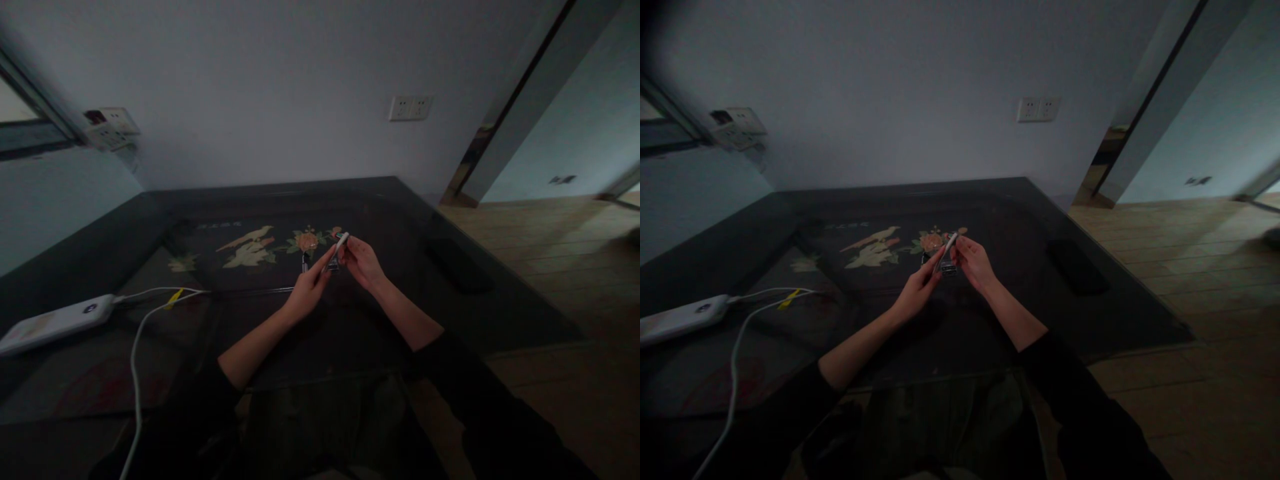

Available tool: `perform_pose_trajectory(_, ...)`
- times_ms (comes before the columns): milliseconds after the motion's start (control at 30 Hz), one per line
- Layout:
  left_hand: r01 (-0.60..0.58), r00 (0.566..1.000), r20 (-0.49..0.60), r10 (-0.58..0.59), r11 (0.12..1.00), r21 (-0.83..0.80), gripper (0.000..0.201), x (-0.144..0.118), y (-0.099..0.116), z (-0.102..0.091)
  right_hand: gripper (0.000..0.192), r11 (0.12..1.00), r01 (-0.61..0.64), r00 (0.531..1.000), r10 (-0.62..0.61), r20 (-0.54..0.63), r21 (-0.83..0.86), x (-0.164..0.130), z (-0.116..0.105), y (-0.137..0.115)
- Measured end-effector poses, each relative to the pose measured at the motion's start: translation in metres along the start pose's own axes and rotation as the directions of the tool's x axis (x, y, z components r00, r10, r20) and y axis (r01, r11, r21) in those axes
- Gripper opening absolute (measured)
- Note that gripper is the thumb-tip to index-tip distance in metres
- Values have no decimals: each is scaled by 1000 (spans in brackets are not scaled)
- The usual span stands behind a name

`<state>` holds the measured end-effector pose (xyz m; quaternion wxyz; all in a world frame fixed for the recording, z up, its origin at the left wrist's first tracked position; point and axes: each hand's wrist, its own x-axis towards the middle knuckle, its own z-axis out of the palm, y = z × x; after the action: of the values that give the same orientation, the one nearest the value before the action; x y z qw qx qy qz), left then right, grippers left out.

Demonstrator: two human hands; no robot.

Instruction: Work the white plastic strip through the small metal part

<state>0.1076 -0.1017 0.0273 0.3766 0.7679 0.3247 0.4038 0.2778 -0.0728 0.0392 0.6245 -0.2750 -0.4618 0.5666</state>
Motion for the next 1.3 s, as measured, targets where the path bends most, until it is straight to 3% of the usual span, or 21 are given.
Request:
perform_pose_trajectory(200, -20, 1000, 7, 20, 1000, -9, 54, 0, 1, 1, 45, 999, -10, 1000, 11, -15, 52, 0, 0, -2)
perform_pose_trajectory(800, 40, 989, -146, -21, 991, 125, 55, 3, -3, -3, 45, 999, 23, 999, -25, 37, 44, 2, -3, 0)
perform_pose_trajectory(1300, -53, 999, 4, 53, 999, -1, 54, -1, 7, 2, 43, 997, 15, 1000, -16, 6, 80, 2, -5, 2)
